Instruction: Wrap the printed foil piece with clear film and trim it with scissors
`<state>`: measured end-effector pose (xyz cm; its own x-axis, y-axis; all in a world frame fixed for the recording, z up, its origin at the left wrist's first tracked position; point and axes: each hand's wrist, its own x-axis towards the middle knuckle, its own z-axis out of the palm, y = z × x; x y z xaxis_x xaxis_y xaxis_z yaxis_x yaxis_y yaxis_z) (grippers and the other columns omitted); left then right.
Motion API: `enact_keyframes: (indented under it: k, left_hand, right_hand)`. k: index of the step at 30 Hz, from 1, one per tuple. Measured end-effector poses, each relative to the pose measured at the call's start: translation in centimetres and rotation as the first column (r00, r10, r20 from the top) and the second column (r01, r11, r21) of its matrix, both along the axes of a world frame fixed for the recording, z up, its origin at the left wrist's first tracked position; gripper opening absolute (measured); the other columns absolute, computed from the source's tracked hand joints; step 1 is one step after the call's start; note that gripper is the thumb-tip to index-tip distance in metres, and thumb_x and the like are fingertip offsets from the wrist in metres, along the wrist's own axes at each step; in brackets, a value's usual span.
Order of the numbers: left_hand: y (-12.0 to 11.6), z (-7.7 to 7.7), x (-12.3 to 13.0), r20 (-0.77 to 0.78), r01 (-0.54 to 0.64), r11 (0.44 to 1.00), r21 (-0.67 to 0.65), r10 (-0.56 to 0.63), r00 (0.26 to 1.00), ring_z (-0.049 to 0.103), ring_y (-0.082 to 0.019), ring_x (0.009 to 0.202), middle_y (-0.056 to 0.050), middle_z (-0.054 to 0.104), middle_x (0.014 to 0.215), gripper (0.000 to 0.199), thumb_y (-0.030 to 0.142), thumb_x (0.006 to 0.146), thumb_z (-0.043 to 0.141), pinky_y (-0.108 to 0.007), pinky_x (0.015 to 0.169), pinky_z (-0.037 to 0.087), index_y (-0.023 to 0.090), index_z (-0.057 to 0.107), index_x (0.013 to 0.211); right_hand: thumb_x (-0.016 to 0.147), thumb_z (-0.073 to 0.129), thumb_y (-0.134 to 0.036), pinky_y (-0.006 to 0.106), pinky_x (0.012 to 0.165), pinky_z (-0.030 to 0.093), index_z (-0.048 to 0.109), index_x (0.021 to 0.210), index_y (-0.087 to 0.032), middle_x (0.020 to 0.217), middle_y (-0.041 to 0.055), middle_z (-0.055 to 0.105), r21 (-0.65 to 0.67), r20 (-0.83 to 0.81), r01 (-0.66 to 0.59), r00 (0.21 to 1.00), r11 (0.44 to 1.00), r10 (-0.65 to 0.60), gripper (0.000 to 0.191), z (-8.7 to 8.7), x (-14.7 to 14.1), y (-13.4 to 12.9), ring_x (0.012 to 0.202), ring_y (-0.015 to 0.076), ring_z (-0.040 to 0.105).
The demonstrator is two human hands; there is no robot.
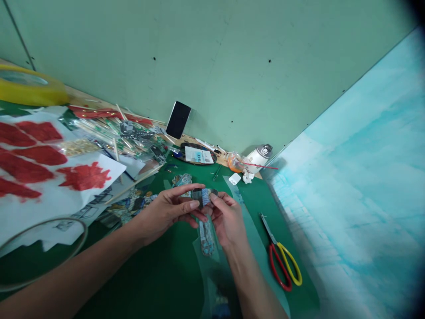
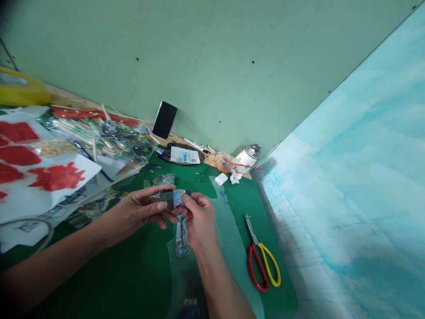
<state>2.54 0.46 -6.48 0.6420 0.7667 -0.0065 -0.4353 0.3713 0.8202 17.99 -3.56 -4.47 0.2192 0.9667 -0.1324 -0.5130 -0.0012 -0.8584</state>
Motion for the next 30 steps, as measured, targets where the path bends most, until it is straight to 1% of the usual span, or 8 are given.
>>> enact_keyframes:
  k: [5, 11, 14, 17, 30]
  left_hand:
    - [0.0, -0.02, -0.01, 0.013, 0.01, 1.0, 0.0, -0.01, 1.0, 0.077, -0.027, 0.078, -0.009, 0.079, 0.087, 0.05, 0.021, 0.08, 0.078, -0.031, 0.063, 0.062, 0.02, 0.062, 0.128]
    - [0.08, 0.04, -0.17, 0.044, 0.041, 0.999, -0.016, -0.041, 0.998, 0.077, -0.025, 0.078, -0.009, 0.08, 0.088, 0.044, 0.019, 0.083, 0.076, -0.029, 0.063, 0.062, 0.021, 0.063, 0.125]
    - [0.26, -0.09, -0.15, 0.062, 0.056, 0.998, -0.007, -0.056, 0.997, 0.077, -0.025, 0.079, -0.009, 0.08, 0.089, 0.042, 0.018, 0.084, 0.074, -0.028, 0.064, 0.062, 0.022, 0.063, 0.124]
    - [0.39, -0.16, -0.15, 0.061, 0.066, 0.998, -0.001, -0.066, 0.996, 0.077, -0.025, 0.079, -0.009, 0.079, 0.09, 0.04, 0.018, 0.085, 0.073, -0.027, 0.064, 0.062, 0.022, 0.063, 0.123]
    - [0.56, -0.47, -0.42, 0.067, 0.088, 0.996, -0.001, -0.087, 0.994, 0.077, -0.024, 0.081, -0.01, 0.079, 0.091, 0.039, 0.017, 0.087, 0.07, -0.027, 0.065, 0.062, 0.024, 0.062, 0.125]
  right_hand:
    - [0.061, 0.083, -0.026, 0.022, 0.042, 0.044, 0.061, 0.065, -0.017, 0.059, -0.0025, 0.065, -0.004, 0.011, 0.01, 1.0, 1.0, -0.01, 0.024, 0.11, -0.01, -0.11, 0.046, 0.0116, 0.058]
    - [0.064, 0.081, -0.026, 0.022, 0.043, 0.044, 0.062, 0.067, -0.016, 0.061, -0.0011, 0.068, 0.037, 0.036, 0.025, 0.999, 0.999, -0.026, 0.022, 0.12, -0.04, -0.28, 0.048, 0.0126, 0.06]
    - [0.063, 0.081, -0.024, 0.022, 0.045, 0.044, 0.062, 0.067, -0.016, 0.062, -0.0014, 0.068, 0.062, 0.043, 0.059, 0.997, 0.996, -0.062, 0.022, 0.15, -0.11, -0.24, 0.048, 0.0119, 0.061]
    - [0.063, 0.082, -0.023, 0.022, 0.047, 0.045, 0.061, 0.066, -0.016, 0.062, -0.0019, 0.067, 0.068, 0.035, 0.065, 0.997, 0.996, -0.068, 0.022, 0.19, -0.17, -0.21, 0.049, 0.0122, 0.061]
    - [0.063, 0.083, -0.026, 0.022, 0.051, 0.047, 0.062, 0.067, -0.015, 0.063, -0.0025, 0.067, 0.077, 0.064, 0.092, 0.993, 0.993, -0.097, 0.023, 0.04, -0.16, -0.26, 0.051, 0.0111, 0.061]
